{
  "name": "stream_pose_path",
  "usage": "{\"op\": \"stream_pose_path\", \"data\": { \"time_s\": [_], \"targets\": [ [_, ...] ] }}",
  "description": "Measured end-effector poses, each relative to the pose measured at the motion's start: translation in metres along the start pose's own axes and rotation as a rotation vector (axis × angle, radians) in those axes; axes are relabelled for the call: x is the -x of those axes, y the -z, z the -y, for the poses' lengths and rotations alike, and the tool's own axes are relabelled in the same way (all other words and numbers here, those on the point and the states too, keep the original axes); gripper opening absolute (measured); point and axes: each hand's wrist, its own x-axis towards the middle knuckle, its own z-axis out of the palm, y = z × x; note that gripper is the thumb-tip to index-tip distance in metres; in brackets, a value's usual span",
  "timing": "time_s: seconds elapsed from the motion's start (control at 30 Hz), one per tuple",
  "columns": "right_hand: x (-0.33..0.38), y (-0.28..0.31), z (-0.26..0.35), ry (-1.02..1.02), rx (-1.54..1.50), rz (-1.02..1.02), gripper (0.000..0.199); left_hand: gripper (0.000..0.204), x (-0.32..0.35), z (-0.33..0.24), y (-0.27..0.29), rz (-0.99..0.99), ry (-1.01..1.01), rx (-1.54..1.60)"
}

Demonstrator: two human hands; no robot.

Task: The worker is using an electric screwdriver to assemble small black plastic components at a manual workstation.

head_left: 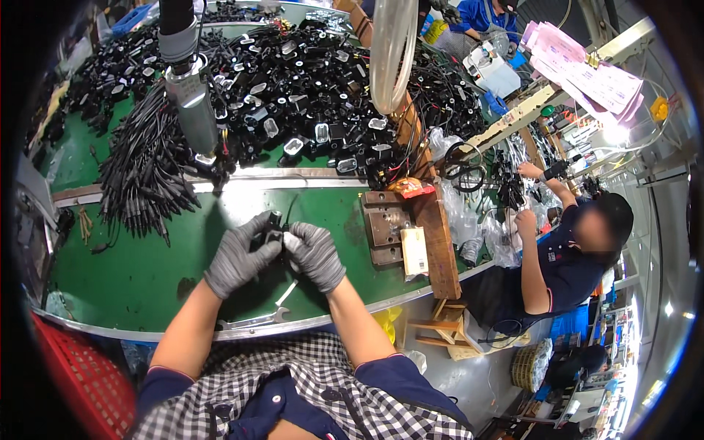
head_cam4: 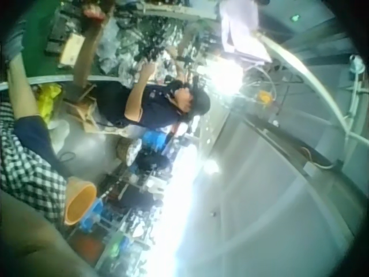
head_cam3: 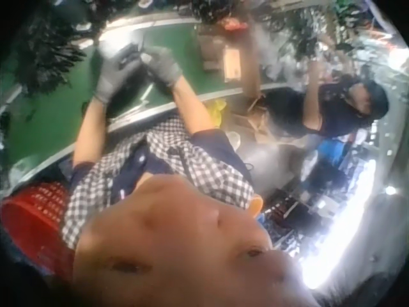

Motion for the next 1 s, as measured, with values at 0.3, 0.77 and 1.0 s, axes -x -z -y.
{"op": "stream_pose_path", "data": {
  "time_s": [0.3, 0.77, 1.0],
  "targets": [
    [0.008, 0.016, 0.027, -0.255, -0.475, 0.18, 0.019, 0.048, -0.002, -0.004, 0.01, 0.124, 0.099, 0.238],
    [0.006, -0.003, 0.022, 0.068, 0.114, -0.187, 0.018, 0.048, -0.006, 0.013, 0.008, 0.057, -0.008, -0.01],
    [0.007, 0.013, 0.032, -0.136, -0.536, 0.222, 0.022, 0.053, -0.003, -0.001, 0.013, 0.316, 0.209, 0.666]
  ]
}}
